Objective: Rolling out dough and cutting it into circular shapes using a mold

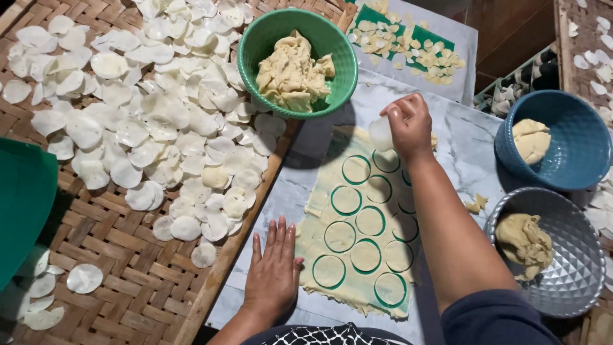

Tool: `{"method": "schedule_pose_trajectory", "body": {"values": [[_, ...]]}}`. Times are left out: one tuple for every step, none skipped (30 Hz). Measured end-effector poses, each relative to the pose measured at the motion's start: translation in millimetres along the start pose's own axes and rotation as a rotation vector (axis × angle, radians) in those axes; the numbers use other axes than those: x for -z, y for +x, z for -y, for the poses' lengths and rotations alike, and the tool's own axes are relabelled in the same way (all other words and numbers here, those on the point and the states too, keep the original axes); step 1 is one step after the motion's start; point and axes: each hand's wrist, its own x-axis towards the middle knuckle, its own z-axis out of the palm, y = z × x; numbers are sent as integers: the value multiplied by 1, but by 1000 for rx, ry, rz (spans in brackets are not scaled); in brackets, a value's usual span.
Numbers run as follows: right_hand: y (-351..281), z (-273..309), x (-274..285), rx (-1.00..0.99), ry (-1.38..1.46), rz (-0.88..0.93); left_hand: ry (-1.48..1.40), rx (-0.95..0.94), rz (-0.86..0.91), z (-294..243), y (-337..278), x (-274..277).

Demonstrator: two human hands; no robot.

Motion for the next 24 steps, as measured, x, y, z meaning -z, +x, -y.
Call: {"method": "schedule_pose_trajectory", "body": {"values": [[3, 1, -5, 3, 2, 1, 2, 3, -2, 0, 1, 0], [5, 2, -10, 78, -71, 13, -32, 3, 3, 0, 2, 0], [5, 3, -16, 148, -142, 29, -66, 5, 12, 0, 0, 1], [4, 7, -21, 147, -137, 33, -64, 10, 16, -1, 0, 3], [5, 11, -25, 154, -148, 61, -148, 13, 37, -1, 2, 6], [5, 14, -30, 161, -159, 90, -232, 16, 56, -1, 3, 8], [5, 17, -34, 161, -158, 90, -231, 16, 57, 0, 3, 8], [4, 20, -38, 145, -156, 115, -225, 16, 56, 0, 4, 8], [3, 22, -42, 130, -155, 144, -221, 18, 54, -1, 3, 8], [3, 21, -46, 131, -153, 148, -221, 22, 56, -1, 3, 7], [3, 20, -50, 177, -184, 161, -156, 13, 44, 0, 3, 6], [2, 19, -54, 224, -214, 173, -91, 4, 32, 0, 3, 5], [3, 18, -57, 224, -211, 176, -89, 7, 34, 0, 2, 5], [3, 17, -59, 249, -236, 193, -92, 10, 31, 0, 2, 4], [4, 16, -62, 273, -263, 209, -96, 12, 27, 0, 3, 3], [3, 18, -64, 272, -261, 211, -95, 14, 29, 0, 3, 5], [3, 20, -65, 296, -287, 203, -140, 16, 42, 0, 3, 6], [2, 21, -66, 320, -312, 194, -186, 18, 54, 0, 3, 7], [0, 21, -70, 322, -310, 197, -185, 22, 55, 0, 4, 6], [-3, 21, -75, 346, -381, 162, -135, 18, 44, 1, 4, 5], [-8, 21, -78, 366, -455, 128, -88, 11, 37, -1, 3, 4], [-11, 20, -78, 364, -455, 134, -91, 13, 42, -3, 2, 5], [-11, 20, -80, 379, -481, 108, -113, 15, 42, -2, 3, 6], [-11, 20, -81, 395, -507, 83, -135, 17, 41, -2, 4, 8]]}}
